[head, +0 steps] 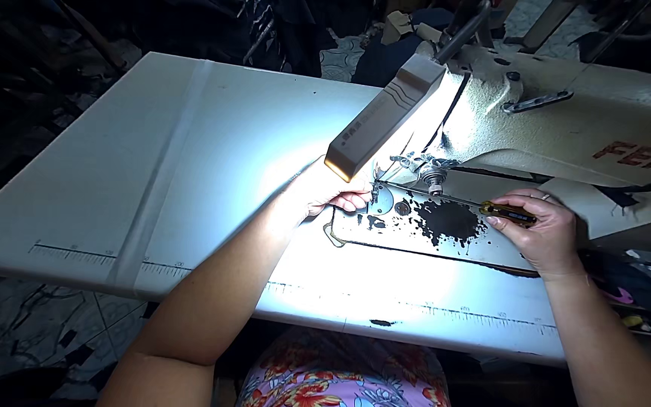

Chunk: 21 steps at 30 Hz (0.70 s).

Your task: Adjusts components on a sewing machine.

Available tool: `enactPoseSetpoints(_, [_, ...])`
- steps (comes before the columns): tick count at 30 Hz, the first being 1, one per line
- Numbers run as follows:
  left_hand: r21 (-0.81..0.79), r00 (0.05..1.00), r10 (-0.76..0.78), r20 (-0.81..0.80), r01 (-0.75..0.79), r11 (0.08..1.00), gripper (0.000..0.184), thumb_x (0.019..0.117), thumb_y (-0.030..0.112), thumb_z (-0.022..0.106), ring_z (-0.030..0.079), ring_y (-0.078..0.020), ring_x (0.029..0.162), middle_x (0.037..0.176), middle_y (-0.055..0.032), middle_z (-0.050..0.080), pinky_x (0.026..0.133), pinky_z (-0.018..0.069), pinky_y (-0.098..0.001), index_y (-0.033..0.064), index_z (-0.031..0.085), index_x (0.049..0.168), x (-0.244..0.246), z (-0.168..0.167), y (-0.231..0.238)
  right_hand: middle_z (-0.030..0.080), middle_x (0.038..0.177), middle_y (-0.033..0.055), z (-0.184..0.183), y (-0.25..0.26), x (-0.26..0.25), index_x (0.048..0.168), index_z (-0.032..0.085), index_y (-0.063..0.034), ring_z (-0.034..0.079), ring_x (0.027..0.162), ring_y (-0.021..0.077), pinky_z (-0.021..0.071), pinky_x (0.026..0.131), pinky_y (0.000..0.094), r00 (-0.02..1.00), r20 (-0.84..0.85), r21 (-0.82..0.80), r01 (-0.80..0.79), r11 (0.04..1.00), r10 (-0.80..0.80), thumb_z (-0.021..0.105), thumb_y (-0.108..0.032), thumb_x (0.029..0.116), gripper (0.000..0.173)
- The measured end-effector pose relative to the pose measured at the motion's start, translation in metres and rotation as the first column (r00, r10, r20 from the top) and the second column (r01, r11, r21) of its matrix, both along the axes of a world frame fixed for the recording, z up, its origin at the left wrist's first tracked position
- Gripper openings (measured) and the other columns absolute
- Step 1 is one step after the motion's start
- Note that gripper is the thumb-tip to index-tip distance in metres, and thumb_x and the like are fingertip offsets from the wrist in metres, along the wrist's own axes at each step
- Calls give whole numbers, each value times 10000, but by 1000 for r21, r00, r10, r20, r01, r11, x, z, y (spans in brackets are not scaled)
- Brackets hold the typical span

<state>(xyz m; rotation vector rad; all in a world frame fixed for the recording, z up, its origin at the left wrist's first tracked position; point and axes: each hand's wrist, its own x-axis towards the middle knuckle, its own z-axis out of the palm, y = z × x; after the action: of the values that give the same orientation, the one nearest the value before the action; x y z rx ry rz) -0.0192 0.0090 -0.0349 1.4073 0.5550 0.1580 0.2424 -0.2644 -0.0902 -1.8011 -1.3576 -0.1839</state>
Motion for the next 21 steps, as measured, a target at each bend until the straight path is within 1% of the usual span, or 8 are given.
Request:
enactPoseSetpoints(2, [5,1000,-6,2,6,1000,93,963,-31,641,703,-79,591,738,-55,730,548,577,-186,32,631,896,0,0,0,676,1114,167,0,0,0,1030,731,61,633,1047,140,500,936,240,1000,-2,-3,4,1000,-4,760,-138,791,313])
enactPoseSetpoints(5, [19,1000,-18,3,18,1000,92,964,-24,644,697,-67,589,737,-47,730,543,569,-175,34,633,894,0,0,0,678,1117,171,0,0,-1,1031,731,63,634,1052,145,499,942,247,1000,-6,0,5,1000,-5,762,-131,789,312])
enactPoseSetpoints(8, [11,1000,-12,19,12,1000,80,956,-31,652,702,-74,589,738,-57,733,542,571,-178,24,637,900,0,-2,0,680,1113,166,0,0,-1,1027,733,59,634,1045,141,500,937,247,1000,-6,0,6,1000,-6,763,-140,789,311])
enactPoseSetpoints(16, [-1,994,-71,81,72,997,120,981,-38,597,698,-64,604,751,-47,729,553,568,-168,37,623,891,-3,-1,1,680,1110,166,1,0,-2,1027,734,58,628,1043,141,491,939,246,1000,-2,-6,15,1000,-15,764,-136,785,312])
enactPoseSetpoints(21, [1,993,-73,88,73,997,126,978,-41,602,697,-60,609,768,-48,734,556,566,-163,37,637,885,-2,-2,2,680,1112,157,2,0,-3,1027,736,53,629,1043,127,491,939,232,1000,-2,1,12,1000,-12,763,-140,787,309])
